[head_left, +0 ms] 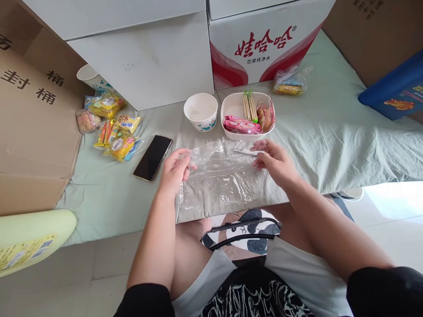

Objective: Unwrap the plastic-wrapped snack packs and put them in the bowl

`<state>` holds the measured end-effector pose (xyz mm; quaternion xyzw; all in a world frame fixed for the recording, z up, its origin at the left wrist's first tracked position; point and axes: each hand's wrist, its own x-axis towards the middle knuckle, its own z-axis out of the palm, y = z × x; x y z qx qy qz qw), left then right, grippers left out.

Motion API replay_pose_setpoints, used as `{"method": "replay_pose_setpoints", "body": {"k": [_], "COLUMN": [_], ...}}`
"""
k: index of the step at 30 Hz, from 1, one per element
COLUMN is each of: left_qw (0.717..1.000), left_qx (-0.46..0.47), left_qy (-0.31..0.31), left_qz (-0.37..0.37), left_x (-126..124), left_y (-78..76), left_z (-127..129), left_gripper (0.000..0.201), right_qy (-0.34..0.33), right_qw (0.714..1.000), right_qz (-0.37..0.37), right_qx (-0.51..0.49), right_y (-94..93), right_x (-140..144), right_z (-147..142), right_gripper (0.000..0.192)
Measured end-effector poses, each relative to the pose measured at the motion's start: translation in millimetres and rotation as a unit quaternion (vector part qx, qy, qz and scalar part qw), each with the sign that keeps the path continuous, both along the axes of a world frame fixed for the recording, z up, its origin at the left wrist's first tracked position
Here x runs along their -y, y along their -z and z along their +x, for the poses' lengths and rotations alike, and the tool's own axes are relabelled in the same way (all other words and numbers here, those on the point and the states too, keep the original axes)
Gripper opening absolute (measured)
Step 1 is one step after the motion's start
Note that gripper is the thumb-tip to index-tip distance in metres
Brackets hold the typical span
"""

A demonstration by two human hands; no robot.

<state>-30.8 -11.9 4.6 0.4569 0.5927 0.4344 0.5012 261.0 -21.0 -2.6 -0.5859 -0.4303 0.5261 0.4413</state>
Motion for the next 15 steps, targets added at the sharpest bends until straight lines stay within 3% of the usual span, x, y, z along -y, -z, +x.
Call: {"method": "replay_pose_setpoints", "body": {"k": [2,4,9,12,15], "left_qw": [0.999,0.999,0.99,0.972,0.963], "left_qx": [0.028,0.048,0.131,0.209,0.244], "left_qy": [0.015,0.019,0.032,0.062,0.059], "left_qz": [-0.007,-0.009,0.044,0.09,0.098], "left_x": [0.1,0.2,9.3,19.5,19.9], "left_y": [-1.3,-3.3,-12.3,-16.3,-13.5], "left_z": [-0.7,-1.6,-11.2,-20.4,-23.9], "left_gripper": [0.034,0.034,0.033,0.027,0.022], "right_qy": [-0.057,-0.058,0.017,-0.014,-0.052], "right_qw": [0.998,0.998,0.983,0.955,0.941], "right_qz": [-0.018,-0.007,0.139,0.245,0.291], "right_qx": [-0.023,-0.029,-0.118,-0.168,-0.166], "right_y": [1.3,2.0,-8.4,-17.3,-16.8], "right_x": [-0.2,-0.6,5.9,16.2,20.3], "right_z": [-1.4,-2.7,0.7,8.3,16.1], "right_gripper": [0.03,0.018,0.022,0.031,0.033]}}
